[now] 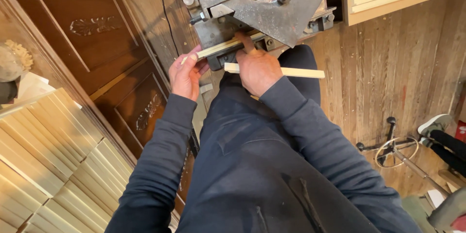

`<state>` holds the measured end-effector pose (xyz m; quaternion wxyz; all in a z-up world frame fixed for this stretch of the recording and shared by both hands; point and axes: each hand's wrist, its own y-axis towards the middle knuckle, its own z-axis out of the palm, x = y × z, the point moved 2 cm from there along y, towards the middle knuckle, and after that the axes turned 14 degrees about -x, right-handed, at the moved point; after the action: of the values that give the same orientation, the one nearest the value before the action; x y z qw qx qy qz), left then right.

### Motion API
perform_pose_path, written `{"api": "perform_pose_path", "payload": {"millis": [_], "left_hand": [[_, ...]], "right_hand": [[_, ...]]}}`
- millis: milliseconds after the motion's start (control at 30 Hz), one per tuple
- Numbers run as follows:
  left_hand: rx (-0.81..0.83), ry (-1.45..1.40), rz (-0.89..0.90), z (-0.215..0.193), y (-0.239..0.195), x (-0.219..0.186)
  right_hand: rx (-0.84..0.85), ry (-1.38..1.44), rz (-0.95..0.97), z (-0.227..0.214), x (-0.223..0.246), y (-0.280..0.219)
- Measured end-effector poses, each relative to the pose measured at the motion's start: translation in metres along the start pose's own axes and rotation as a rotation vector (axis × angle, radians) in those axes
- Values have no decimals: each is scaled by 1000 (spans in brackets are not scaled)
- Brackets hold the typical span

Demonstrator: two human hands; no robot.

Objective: Assembling wooden frame pieces using a manual or pneumatic frame joiner or underpinner in an art framing workshop.

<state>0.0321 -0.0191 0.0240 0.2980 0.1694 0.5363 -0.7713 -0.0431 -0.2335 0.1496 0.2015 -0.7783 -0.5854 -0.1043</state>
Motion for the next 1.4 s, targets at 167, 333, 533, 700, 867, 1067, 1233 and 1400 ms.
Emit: {"api": "perform_pose_path", "payload": {"millis": [167,333,533,700,867,1067,1233,1400], "left_hand": [[-8,13,-16,7,-4,-6],[-8,13,-15,8,-5,-8],[-23,24,-32,7,-7,-8],[-33,40,-56,11,-7,-11],[-28,37,-20,0,1,-2],[-47,59,-48,4,-2,-6],[-44,53,-45,4,-2,-6],[-66,30,-47,7,-1,-4]], "right_hand": [[-55,31,-13,1,1,-2],[-22,14,-4,2,-1,-1],[-10,12,6,0,2,0],[-55,33,-14,4,-1,-1],[-15,17,21,-2,2,1],[-58,0,28,8,-3,-4],[-23,22,29,1,-2,0],[-14,24,32,-3,-3,2]]}}
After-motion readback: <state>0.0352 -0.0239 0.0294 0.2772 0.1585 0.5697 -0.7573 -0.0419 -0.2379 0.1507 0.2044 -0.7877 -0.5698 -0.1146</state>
